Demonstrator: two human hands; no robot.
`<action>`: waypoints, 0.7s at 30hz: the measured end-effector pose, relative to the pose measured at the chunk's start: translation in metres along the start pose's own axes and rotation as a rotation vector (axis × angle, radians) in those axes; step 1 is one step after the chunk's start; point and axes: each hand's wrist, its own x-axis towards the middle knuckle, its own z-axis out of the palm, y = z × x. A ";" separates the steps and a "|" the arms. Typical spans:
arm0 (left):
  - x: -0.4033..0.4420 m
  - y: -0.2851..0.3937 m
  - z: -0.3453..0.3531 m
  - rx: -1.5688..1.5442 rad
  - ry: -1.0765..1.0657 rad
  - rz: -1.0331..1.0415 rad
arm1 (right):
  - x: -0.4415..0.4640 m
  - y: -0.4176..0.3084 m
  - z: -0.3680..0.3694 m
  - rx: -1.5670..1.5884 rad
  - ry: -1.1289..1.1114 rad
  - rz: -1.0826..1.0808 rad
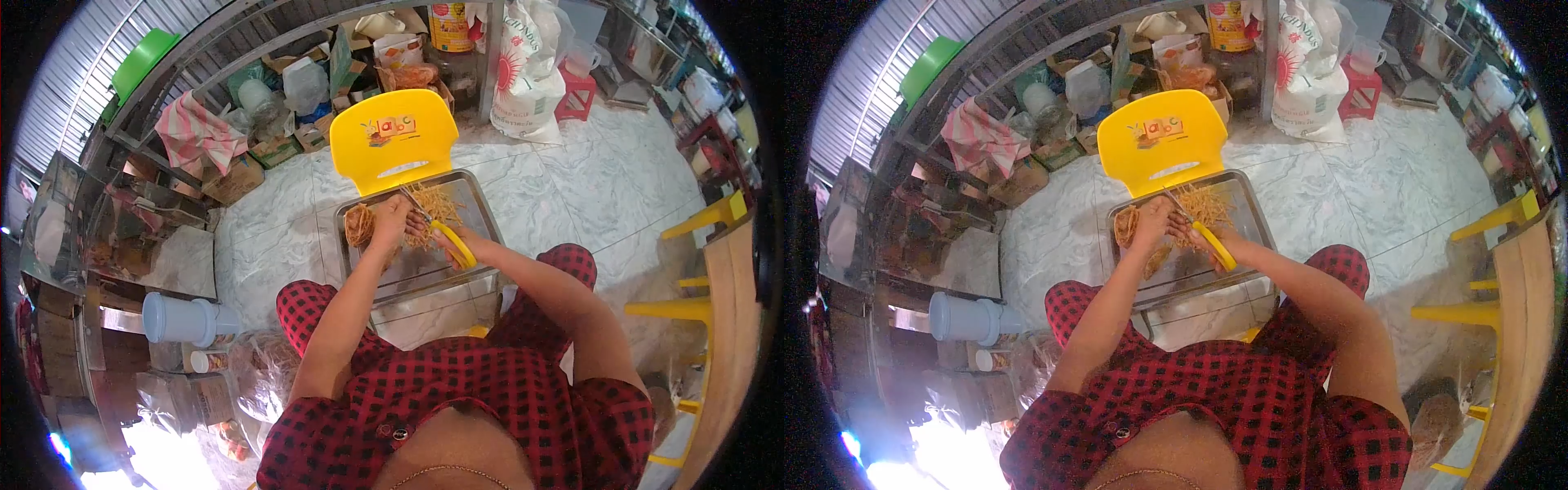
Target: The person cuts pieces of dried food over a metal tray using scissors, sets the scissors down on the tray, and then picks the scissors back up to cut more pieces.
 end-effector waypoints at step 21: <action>0.006 0.009 -0.017 -0.061 0.161 0.085 | -0.004 -0.004 0.003 -0.004 -0.063 -0.040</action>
